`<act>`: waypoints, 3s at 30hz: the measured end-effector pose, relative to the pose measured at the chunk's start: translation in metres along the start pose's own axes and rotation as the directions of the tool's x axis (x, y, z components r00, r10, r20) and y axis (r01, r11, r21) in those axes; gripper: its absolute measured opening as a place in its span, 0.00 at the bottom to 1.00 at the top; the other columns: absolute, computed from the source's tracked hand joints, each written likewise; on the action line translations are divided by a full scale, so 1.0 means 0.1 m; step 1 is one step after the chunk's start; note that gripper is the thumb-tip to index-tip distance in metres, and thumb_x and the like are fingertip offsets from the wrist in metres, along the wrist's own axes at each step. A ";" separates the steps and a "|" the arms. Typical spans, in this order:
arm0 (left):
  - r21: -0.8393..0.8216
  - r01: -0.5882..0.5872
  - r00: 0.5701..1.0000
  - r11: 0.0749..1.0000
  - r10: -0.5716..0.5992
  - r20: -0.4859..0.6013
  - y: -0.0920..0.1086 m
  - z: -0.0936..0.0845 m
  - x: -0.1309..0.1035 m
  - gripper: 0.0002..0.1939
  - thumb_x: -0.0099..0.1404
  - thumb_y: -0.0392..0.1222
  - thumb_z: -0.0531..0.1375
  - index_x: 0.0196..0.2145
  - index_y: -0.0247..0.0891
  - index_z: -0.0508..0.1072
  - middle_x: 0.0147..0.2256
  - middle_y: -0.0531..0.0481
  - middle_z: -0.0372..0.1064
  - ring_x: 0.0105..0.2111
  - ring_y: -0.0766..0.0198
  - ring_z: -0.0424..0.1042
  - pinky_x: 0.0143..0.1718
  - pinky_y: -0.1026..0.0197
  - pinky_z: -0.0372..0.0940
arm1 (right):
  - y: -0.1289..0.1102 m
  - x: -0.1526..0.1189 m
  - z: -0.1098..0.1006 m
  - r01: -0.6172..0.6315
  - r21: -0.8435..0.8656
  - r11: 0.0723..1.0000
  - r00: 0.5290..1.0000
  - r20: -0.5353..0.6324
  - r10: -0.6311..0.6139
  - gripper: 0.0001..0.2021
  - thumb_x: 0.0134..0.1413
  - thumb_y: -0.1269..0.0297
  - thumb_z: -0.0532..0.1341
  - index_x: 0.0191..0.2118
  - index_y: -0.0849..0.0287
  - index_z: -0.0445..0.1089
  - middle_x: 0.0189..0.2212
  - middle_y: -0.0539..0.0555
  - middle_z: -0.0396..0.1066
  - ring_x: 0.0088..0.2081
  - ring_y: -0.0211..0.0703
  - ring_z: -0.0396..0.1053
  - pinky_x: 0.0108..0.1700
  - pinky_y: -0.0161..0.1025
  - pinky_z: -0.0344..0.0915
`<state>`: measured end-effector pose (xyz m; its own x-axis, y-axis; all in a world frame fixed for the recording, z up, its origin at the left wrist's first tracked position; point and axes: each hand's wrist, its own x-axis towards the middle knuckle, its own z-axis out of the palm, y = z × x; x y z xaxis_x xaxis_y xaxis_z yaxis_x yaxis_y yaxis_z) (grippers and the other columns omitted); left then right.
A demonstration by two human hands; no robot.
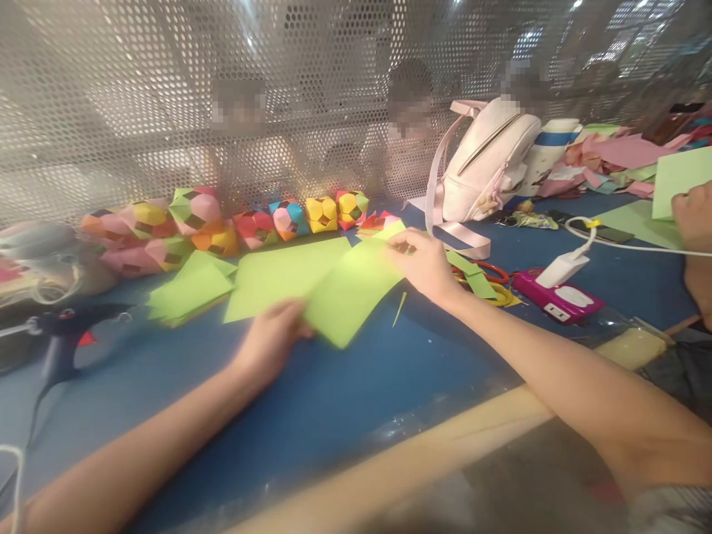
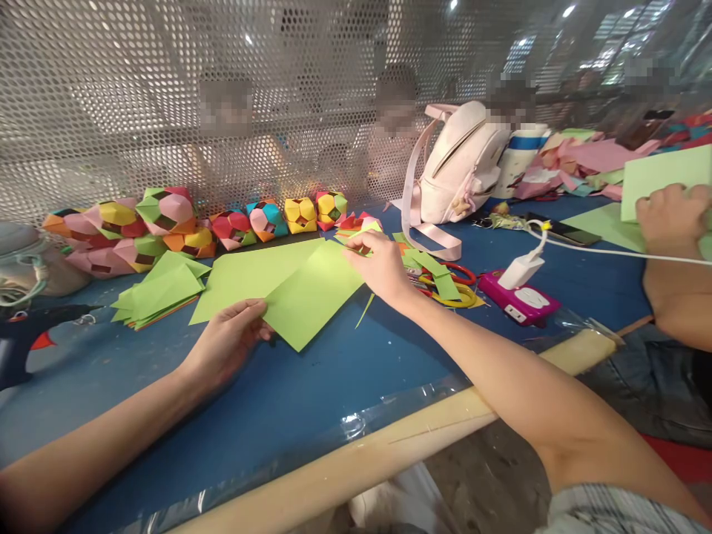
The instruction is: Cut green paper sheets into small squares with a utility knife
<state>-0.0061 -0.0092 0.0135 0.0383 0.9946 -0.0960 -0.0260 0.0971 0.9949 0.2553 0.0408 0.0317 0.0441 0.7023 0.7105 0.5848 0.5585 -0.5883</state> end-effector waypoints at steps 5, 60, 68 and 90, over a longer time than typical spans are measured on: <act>-0.170 0.134 0.986 0.976 -0.113 0.126 0.05 0.17 -0.16 0.08 0.54 0.37 0.67 0.32 0.32 0.77 0.33 0.46 0.75 0.31 0.64 0.75 0.38 0.63 0.72 | -0.39 -0.23 0.03 0.507 -0.264 0.821 0.862 0.127 -0.491 0.10 0.59 0.69 0.58 0.26 0.55 0.70 0.25 0.49 0.70 0.32 0.41 0.63 0.38 0.42 0.54; -0.347 0.029 0.997 0.937 -0.051 -0.054 -0.04 0.10 -0.11 0.05 0.57 0.30 0.63 0.33 0.34 0.72 0.31 0.48 0.75 0.35 0.61 0.78 0.42 0.60 0.74 | -0.50 -0.37 0.17 -0.926 0.309 0.219 0.370 0.859 0.354 0.11 0.55 0.56 0.62 0.34 0.60 0.67 0.26 0.54 0.73 0.19 0.34 0.64 0.16 0.30 0.58; -0.361 0.018 0.998 0.933 -0.038 -0.048 -0.03 0.12 -0.12 0.06 0.57 0.27 0.62 0.31 0.34 0.72 0.31 0.49 0.75 0.34 0.63 0.78 0.40 0.62 0.75 | -0.46 -0.37 0.18 -0.849 0.416 0.327 0.516 0.786 0.341 0.19 0.43 0.49 0.69 0.30 0.61 0.70 0.30 0.57 0.75 0.21 0.34 0.65 0.18 0.31 0.58; -0.450 0.091 0.996 0.888 -0.073 0.058 0.06 0.22 -0.19 0.04 0.58 0.32 0.63 0.27 0.33 0.71 0.30 0.45 0.77 0.38 0.57 0.78 0.40 0.62 0.74 | -0.54 -0.48 0.31 -0.753 0.432 0.496 0.648 0.619 0.444 0.14 0.41 0.56 0.68 0.19 0.62 0.70 0.14 0.49 0.67 0.16 0.29 0.57 0.20 0.32 0.53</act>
<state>0.0153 -0.0284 0.0221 0.0983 0.9812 -0.1662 -0.4693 0.1930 0.8617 0.1962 -0.0089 0.0174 -0.2127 0.9763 -0.0401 -0.0936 -0.0612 -0.9937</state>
